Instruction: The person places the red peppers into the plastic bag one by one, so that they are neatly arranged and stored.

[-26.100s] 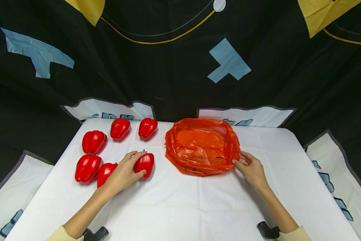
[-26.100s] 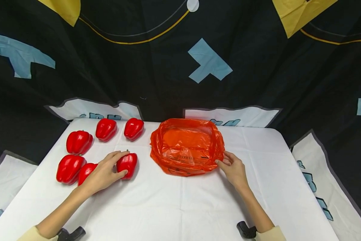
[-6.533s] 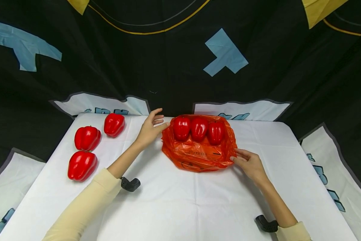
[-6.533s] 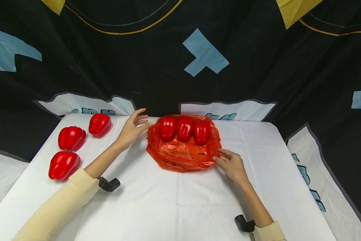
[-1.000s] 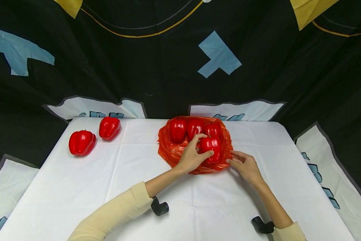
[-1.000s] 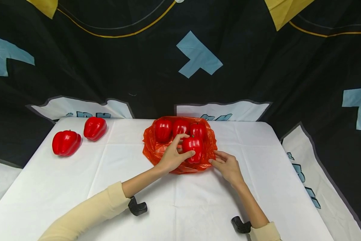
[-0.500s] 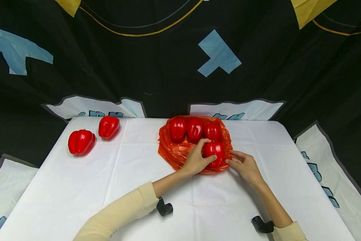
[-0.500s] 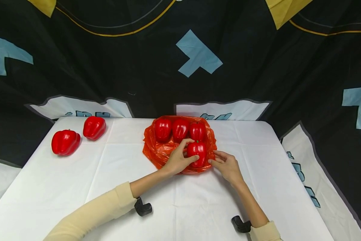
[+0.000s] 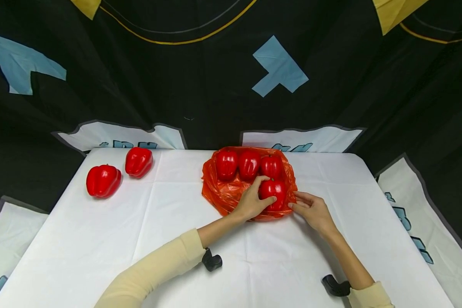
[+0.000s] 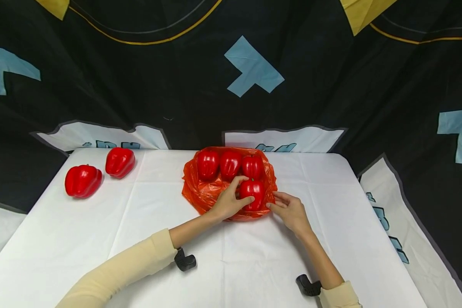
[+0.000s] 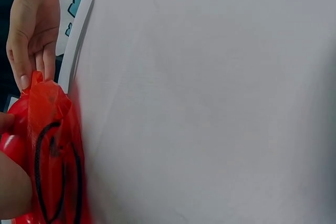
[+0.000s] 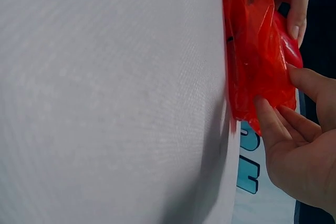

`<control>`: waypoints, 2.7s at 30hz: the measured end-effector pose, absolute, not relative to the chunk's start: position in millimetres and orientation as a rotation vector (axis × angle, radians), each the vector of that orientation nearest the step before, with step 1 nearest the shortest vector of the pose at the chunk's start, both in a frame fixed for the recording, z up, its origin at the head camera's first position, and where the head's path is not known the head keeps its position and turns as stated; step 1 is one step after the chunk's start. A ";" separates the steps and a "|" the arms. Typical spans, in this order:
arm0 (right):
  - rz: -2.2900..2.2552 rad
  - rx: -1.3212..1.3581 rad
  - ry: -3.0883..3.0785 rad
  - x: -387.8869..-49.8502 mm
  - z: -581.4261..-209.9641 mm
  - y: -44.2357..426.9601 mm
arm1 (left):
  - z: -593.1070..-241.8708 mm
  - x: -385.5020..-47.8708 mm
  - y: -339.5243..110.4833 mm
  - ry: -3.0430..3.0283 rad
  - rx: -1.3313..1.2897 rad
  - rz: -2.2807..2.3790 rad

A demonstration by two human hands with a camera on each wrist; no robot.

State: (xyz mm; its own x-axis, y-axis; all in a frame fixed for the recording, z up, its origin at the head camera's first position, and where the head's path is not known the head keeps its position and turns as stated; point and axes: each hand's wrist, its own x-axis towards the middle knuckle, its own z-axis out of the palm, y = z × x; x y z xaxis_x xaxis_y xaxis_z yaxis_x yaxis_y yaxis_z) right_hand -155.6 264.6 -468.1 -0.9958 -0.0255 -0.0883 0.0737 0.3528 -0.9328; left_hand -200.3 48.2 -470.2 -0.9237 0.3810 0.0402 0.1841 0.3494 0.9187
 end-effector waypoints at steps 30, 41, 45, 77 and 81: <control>-1.728 0.083 2.491 -155.3 -462.4 263.8 | -455.1 -211.8 33.2 2.351 0.493 1.555; -1.724 0.094 2.505 -155.3 -460.6 265.0 | -432.9 -220.5 -4.9 2.328 0.548 1.675; -1.732 0.088 2.503 -155.8 -460.6 264.8 | -423.9 -224.6 -27.6 2.380 0.556 1.693; -1.735 0.081 2.500 -155.0 -460.6 265.7 | -387.1 -235.2 -259.5 2.844 0.140 1.705; -1.747 0.078 2.497 -154.9 -460.6 265.7 | -388.8 -232.4 -279.7 2.969 0.041 1.555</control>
State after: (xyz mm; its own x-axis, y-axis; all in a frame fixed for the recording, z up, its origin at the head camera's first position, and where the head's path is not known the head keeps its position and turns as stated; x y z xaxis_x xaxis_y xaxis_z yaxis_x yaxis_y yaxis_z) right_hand -154.9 265.7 -460.6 -0.9943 -0.0117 -0.1056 0.0952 0.3432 -0.9344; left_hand -232.4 -279.7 -388.8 -0.9777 -0.0754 0.1960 0.1182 0.5738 0.8104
